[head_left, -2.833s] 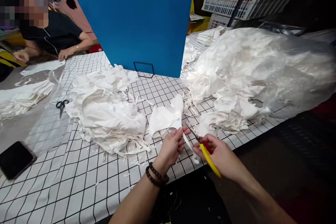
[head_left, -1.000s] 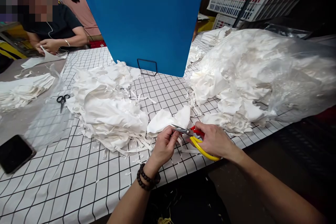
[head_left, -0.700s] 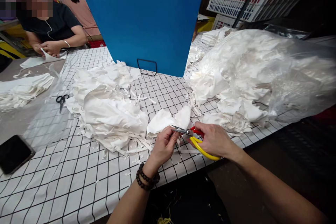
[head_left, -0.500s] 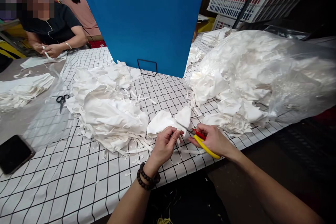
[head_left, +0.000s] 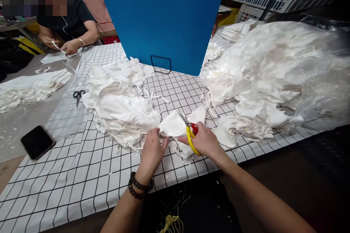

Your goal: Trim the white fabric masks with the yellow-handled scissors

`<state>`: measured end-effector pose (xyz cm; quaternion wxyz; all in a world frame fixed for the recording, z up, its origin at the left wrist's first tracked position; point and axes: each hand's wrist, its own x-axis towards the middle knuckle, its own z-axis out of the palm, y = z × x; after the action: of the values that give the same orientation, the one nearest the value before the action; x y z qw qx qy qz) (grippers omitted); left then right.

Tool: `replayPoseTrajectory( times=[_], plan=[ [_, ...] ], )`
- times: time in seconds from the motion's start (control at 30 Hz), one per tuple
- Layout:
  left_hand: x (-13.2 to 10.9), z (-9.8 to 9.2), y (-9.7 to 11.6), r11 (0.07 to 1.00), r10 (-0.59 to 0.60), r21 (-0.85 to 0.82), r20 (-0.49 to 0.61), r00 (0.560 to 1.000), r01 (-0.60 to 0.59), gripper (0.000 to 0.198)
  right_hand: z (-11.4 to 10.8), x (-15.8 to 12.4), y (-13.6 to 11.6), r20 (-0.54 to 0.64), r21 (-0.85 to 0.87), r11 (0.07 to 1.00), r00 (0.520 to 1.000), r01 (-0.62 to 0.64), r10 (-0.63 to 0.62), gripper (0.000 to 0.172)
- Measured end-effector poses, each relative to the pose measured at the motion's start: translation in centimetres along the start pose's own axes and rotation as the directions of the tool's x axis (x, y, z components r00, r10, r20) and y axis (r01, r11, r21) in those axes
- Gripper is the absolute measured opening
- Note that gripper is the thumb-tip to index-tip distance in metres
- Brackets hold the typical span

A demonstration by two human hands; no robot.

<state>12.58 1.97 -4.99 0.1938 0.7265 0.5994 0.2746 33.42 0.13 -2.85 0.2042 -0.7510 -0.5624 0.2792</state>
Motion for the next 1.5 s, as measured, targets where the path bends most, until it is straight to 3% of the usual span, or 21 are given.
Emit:
replayPoseTrajectory(
  times=[0.17, 0.23, 0.37, 0.43, 0.53, 0.63, 0.73, 0.8, 0.87, 0.93, 1.03, 1.13, 1.3, 1.4, 1.5],
  plan=[
    [1.5, 0.4, 0.7, 0.987, -0.146, -0.069, -0.001, 0.989, 0.145, 0.018, 0.6, 0.2, 0.2, 0.000, -0.032, 0.998, 0.999, 0.052, -0.052, 0.019],
    [2.1, 0.2, 1.2, 0.977, -0.156, -0.146, -0.008, 0.988, 0.153, 0.019, 0.0, 0.6, 0.7, -0.036, -0.022, 0.999, 0.998, 0.047, -0.048, 0.021],
    [3.3, 0.0, 1.9, 0.919, -0.180, -0.357, -0.001, 0.984, 0.168, 0.024, -0.2, 1.3, 1.3, -0.053, 0.038, 0.992, 0.991, 0.124, -0.122, 0.043],
    [3.9, 0.1, 2.2, 0.858, -0.195, -0.483, 0.010, 0.981, 0.176, 0.027, 0.0, 1.5, 1.3, -0.016, 0.065, 0.987, 0.990, 0.144, -0.143, 0.037],
    [4.8, -0.1, 2.5, 0.741, -0.221, -0.647, 0.020, 0.975, 0.182, 0.029, -0.7, 1.8, 1.4, -0.003, 0.100, 0.987, 0.992, 0.128, -0.128, 0.017],
    [5.5, -0.8, 3.0, 0.583, -0.265, -0.793, 0.021, 0.964, 0.178, 0.026, -3.5, 2.5, 1.5, -0.106, 0.200, 0.967, 0.985, 0.156, -0.137, 0.022],
    [5.7, -1.7, 3.9, 0.302, -0.283, -0.915, 0.182, 0.942, 0.268, 0.025, -6.9, 3.5, 1.0, -0.322, 0.312, 0.904, 0.928, 0.293, -0.189, 0.035],
    [5.3, -2.3, 4.3, 0.181, -0.232, -0.903, 0.345, 0.910, 0.389, 0.027, -8.4, 4.5, 0.3, -0.445, 0.314, 0.872, 0.869, 0.376, -0.215, 0.036],
    [4.5, -2.9, 4.4, 0.184, -0.166, -0.846, 0.476, 0.864, 0.501, 0.029, -9.0, 5.7, -0.3, -0.545, 0.285, 0.863, 0.811, 0.418, -0.213, 0.033],
    [3.4, -3.6, 4.2, 0.215, -0.059, -0.763, 0.613, 0.788, 0.610, 0.030, -8.7, 7.1, -0.8, -0.617, 0.268, 0.864, 0.764, 0.427, -0.186, 0.030],
    [1.6, -4.7, 3.6, 0.296, 0.095, -0.658, 0.741, 0.665, 0.692, 0.029, -7.3, 9.1, -0.9, -0.639, 0.304, 0.858, 0.757, 0.414, -0.139, 0.030],
    [0.2, -5.5, 3.2, 0.353, 0.120, -0.658, 0.737, 0.665, 0.665, 0.029, -5.6, 10.3, -1.1, -0.626, 0.353, 0.833, 0.769, 0.425, -0.127, 0.033],
    [-1.3, -4.8, 2.7, 0.296, 0.101, -0.658, 0.743, 0.662, 0.693, 0.046, -3.8, 10.7, -2.4, -0.651, 0.399, 0.784, 0.749, 0.476, -0.124, 0.032],
    [-2.0, -3.7, 2.5, 0.344, 0.025, -0.632, 0.746, 0.666, 0.695, 0.047, -3.8, 10.6, -2.9, -0.561, 0.404, 0.807, 0.813, 0.430, -0.152, 0.032],
    [-2.4, -2.9, 2.5, 0.381, 0.031, -0.570, 0.795, 0.606, 0.728, 0.039, -4.1, 10.2, -2.7, -0.391, 0.383, 0.855, 0.900, 0.350, -0.193, 0.029]
  ],
)
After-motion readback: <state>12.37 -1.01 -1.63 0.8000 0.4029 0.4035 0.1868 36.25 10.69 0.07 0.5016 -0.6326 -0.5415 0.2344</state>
